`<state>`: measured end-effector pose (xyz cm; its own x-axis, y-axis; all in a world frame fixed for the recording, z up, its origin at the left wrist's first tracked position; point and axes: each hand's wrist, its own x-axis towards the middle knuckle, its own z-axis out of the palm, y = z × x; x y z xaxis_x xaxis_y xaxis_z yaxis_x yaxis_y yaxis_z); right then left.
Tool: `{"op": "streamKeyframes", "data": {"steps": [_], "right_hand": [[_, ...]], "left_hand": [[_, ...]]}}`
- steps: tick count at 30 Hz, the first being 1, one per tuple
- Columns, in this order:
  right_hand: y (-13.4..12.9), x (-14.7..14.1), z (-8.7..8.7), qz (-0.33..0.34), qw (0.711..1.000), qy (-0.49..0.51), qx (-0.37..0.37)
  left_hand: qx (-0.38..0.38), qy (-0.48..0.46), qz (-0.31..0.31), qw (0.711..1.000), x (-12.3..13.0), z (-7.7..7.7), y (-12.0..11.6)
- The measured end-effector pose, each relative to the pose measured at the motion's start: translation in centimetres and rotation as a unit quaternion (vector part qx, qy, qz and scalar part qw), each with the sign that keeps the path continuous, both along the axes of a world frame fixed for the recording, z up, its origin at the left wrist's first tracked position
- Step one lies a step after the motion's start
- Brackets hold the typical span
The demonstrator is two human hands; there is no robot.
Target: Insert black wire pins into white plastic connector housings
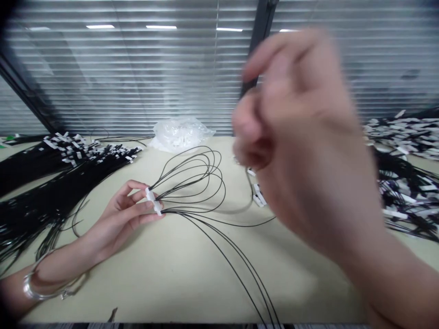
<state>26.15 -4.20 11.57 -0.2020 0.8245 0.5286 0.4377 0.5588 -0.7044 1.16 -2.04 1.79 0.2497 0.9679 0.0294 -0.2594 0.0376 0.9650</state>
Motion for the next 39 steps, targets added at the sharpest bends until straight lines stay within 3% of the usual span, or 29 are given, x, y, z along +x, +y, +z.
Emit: {"op": "streamKeyframes", "data": {"steps": [1,2,4,6,9,12,15,25,39], "right_hand": [[-0.5,-1.3,-0.2,-0.002,0.997,0.067,0.031],[-0.8,-2.4,-0.6,0.040,0.998,0.054,-0.004],[-1.0,-3.9,-1.7,0.120,0.992,-0.001,-0.045],[-0.7,-4.6,-3.1,0.154,0.983,-0.091,-0.051],[0.1,-4.8,-4.7,0.119,0.966,-0.230,0.010],[0.9,-4.9,-5.4,0.075,0.942,-0.322,0.053],[1.3,-4.9,-5.4,0.040,0.943,-0.320,0.079],[1.3,-5.1,-5.5,0.035,0.943,-0.316,0.097],[1.3,-5.1,-5.2,0.053,0.955,-0.290,0.017]], "left_hand": [[0.003,-0.002,-0.001,1.000,0.0,0.0,0.0],[0.006,-0.004,-0.003,1.000,0.0,0.1,-0.1],[0.011,-0.004,-0.007,1.000,0.0,0.1,-0.2],[0.011,-0.001,-0.012,1.000,0.0,0.2,-0.3],[0.011,0.002,-0.019,1.000,0.1,0.1,-0.3],[0.015,0.005,-0.025,1.000,0.0,0.1,-0.3],[0.017,0.007,-0.027,0.999,0.0,0.1,-0.3],[0.017,0.012,-0.031,0.999,-0.1,0.1,-0.4],[0.017,0.008,-0.025,0.999,0.0,0.1,-0.4]]}}
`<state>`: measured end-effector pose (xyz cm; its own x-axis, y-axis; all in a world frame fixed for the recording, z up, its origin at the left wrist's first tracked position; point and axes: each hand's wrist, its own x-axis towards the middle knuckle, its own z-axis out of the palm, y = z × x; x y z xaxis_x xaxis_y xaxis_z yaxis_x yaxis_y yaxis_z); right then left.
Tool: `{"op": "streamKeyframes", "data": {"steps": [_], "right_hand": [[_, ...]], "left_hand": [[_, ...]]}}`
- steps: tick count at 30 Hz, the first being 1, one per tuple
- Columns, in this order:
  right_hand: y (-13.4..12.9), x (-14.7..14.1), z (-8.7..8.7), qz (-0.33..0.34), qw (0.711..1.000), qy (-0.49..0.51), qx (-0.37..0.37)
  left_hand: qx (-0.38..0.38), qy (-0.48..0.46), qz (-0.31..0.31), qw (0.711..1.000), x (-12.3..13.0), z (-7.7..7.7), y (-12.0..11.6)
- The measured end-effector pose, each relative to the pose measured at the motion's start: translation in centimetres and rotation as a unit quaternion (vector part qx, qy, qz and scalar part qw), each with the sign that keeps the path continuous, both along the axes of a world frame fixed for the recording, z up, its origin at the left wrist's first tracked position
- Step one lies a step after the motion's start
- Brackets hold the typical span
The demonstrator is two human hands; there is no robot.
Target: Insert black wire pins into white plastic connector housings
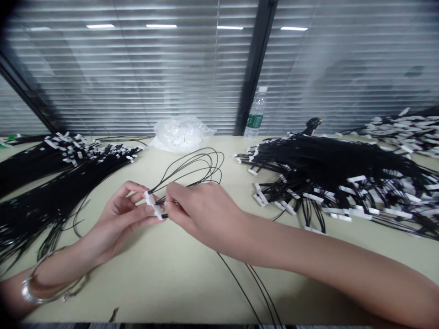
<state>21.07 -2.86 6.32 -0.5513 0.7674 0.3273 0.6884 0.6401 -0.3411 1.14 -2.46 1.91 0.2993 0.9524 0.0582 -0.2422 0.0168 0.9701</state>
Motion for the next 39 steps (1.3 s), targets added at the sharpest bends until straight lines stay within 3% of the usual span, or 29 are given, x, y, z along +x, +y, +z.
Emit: {"op": "streamKeyframes", "data": {"steps": [27,39], "right_hand": [[-0.22,-0.19,0.07,-0.013,1.000,0.008,-0.024],[-0.09,-0.24,-0.06,0.034,0.996,0.051,-0.059]], "left_hand": [[0.019,-0.006,0.002,1.000,0.11,-0.22,-0.18],[0.043,0.010,0.005,0.999,0.13,-0.59,-0.15]]}}
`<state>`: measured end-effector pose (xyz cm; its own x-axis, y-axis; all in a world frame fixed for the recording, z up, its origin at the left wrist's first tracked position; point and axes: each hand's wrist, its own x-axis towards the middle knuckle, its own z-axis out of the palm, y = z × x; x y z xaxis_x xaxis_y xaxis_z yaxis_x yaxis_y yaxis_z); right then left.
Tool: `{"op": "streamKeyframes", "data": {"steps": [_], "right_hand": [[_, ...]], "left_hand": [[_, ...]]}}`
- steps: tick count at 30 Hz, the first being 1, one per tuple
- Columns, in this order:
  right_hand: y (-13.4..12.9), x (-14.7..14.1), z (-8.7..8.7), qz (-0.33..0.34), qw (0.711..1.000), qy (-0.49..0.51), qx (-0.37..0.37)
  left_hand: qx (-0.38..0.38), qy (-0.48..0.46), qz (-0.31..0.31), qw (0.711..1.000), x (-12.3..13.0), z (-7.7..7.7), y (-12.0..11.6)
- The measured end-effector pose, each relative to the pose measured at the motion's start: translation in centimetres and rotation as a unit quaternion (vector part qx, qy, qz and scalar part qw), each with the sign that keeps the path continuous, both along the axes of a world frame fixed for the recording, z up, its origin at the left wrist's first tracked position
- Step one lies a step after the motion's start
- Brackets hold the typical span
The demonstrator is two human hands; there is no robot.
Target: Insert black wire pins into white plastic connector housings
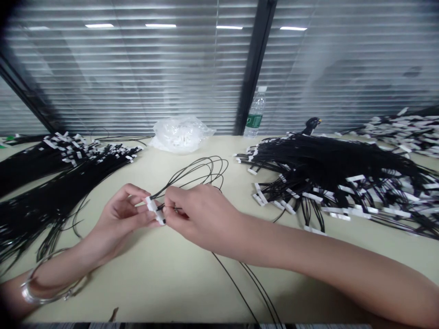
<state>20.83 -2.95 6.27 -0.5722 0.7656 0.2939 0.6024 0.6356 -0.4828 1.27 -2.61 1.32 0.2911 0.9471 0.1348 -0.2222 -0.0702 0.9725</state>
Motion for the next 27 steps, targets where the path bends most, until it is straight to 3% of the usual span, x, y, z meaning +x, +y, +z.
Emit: {"op": "streamKeyframes", "data": {"steps": [6,10,14,19,23,27], "right_hand": [[0.2,0.1,-0.2,0.031,0.999,0.015,-0.016],[0.3,0.2,0.1,0.012,0.999,-0.035,0.009],[1.6,1.6,1.4,-0.011,0.991,-0.115,0.074],[4.5,5.0,4.1,-0.104,0.985,-0.096,0.104],[6.4,6.7,4.9,-0.186,0.976,-0.081,0.081],[7.3,6.5,4.1,-0.162,0.983,-0.084,0.017]], "left_hand": [[-0.009,-0.015,-0.001,1.000,0.0,-0.1,0.0],[-0.028,-0.013,-0.014,0.999,-0.1,0.1,0.2],[-0.054,-0.010,-0.034,0.998,-0.2,0.4,0.6],[-0.072,-0.041,-0.068,0.994,-0.6,0.7,0.9],[-0.076,-0.061,-0.090,0.991,-0.7,0.7,1.0],[-0.094,-0.042,-0.062,0.993,-0.6,0.4,1.1]]}}
